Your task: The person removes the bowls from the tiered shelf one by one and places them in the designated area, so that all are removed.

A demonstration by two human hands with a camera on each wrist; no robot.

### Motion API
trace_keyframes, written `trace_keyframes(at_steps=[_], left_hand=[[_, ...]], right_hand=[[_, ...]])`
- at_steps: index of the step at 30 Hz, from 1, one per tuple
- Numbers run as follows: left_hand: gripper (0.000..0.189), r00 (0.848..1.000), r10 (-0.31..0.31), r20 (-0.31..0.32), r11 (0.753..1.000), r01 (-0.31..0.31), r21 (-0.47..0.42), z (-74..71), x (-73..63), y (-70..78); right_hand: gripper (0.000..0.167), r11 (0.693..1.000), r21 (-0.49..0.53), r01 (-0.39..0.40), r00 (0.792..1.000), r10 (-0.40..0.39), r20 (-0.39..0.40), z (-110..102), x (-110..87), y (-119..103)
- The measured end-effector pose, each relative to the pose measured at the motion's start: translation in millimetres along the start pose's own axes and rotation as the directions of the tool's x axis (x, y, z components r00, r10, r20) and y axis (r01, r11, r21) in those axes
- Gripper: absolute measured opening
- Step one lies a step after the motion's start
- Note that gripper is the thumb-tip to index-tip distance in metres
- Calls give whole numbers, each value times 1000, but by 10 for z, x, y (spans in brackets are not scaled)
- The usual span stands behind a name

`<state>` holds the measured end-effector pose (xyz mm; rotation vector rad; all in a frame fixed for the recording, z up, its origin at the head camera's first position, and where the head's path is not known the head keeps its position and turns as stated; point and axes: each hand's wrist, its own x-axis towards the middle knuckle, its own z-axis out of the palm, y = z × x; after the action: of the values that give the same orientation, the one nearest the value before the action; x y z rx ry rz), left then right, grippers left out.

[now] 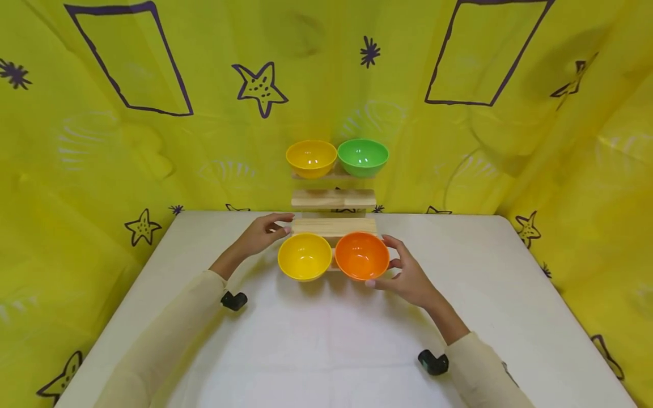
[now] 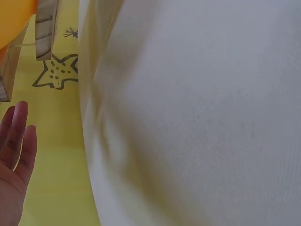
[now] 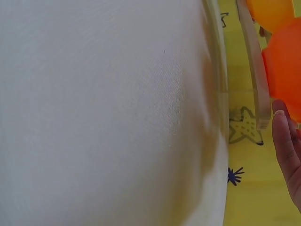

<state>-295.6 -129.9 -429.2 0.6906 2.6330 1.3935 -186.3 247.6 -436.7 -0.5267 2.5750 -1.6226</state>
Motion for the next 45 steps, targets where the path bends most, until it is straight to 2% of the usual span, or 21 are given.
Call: trace_keyframes(at_steps=[4,11,32,45], left_hand=[[47,1000,14,25,1000,-14,11,-2,22,11],[50,999,-15,48,1000,13,25,6,30,19],[49,998,-49,39,998,47,36,21,-13,45],[49,999,-26,29,999,25,24,50,-4,11]], right_hand=[[98,1000,-16,-10,1000,10,-3,20,15,-3],[100,999,6,-32,999,32,3,57,4,-4],[105,999,-1,-40,999,40,7,129,63,-6],[99,999,-20,-33,999,33,3,89,58,9]])
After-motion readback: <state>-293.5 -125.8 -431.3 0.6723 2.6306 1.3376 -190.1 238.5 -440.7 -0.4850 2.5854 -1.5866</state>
